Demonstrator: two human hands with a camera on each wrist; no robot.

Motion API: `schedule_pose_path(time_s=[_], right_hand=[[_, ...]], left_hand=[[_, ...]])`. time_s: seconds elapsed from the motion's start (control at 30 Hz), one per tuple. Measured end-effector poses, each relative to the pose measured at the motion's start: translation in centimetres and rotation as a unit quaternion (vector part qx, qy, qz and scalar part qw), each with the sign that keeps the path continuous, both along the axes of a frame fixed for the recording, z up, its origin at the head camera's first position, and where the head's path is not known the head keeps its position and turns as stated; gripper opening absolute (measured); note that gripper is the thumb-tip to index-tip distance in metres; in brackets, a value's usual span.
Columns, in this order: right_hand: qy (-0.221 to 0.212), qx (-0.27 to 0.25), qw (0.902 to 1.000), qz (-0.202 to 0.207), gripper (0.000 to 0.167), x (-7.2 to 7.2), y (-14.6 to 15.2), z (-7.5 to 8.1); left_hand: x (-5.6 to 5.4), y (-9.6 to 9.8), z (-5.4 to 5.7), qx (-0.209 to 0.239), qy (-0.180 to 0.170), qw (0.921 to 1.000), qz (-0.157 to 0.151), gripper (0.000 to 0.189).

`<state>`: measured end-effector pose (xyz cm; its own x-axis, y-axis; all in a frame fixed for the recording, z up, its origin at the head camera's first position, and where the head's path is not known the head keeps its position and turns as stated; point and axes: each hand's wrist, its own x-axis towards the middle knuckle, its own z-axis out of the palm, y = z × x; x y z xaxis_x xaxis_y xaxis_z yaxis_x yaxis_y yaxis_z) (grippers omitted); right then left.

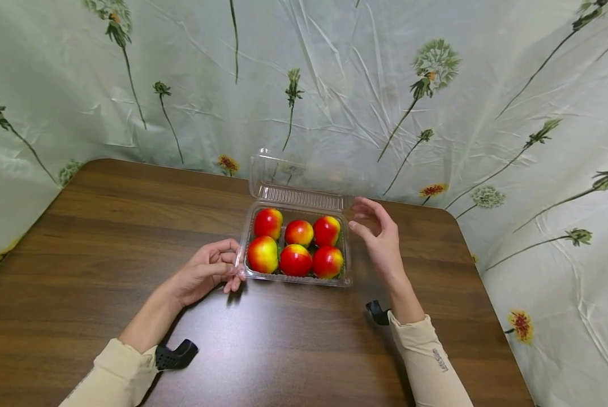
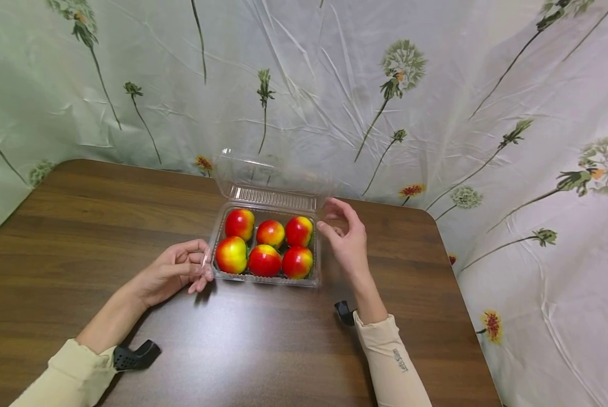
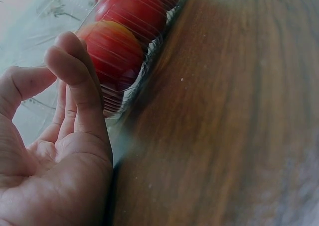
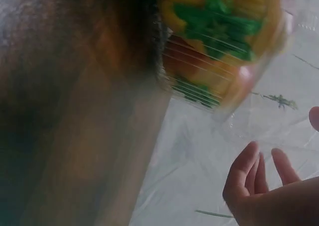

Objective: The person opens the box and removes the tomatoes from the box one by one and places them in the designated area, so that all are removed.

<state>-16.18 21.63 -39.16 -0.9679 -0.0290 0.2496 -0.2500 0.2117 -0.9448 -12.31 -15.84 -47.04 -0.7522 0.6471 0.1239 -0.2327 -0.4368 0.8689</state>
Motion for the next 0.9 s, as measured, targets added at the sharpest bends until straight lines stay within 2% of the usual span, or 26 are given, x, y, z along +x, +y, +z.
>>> schedule_pose_path(time_s=[0.2,0.5,0.9], right_hand=[[-0.011,0.013,0.9998,0.010,0.057,-0.1,0.1,-0.8],[-0.020,0.010,0.9991,0.037,0.066,-0.4,0.0,-1.2],[-0.020,0.003,0.9986,0.048,0.069,-0.5,-0.1,-1.3]], left_hand=[[0.0,0.0,0.0,-0.004,0.003,1.0000,-0.004,0.020],[0.0,-0.1,0.0,-0.003,-0.005,1.0000,0.003,0.021],[0.0,-0.1,0.1,-0.011,-0.004,0.9999,0.006,0.019]])
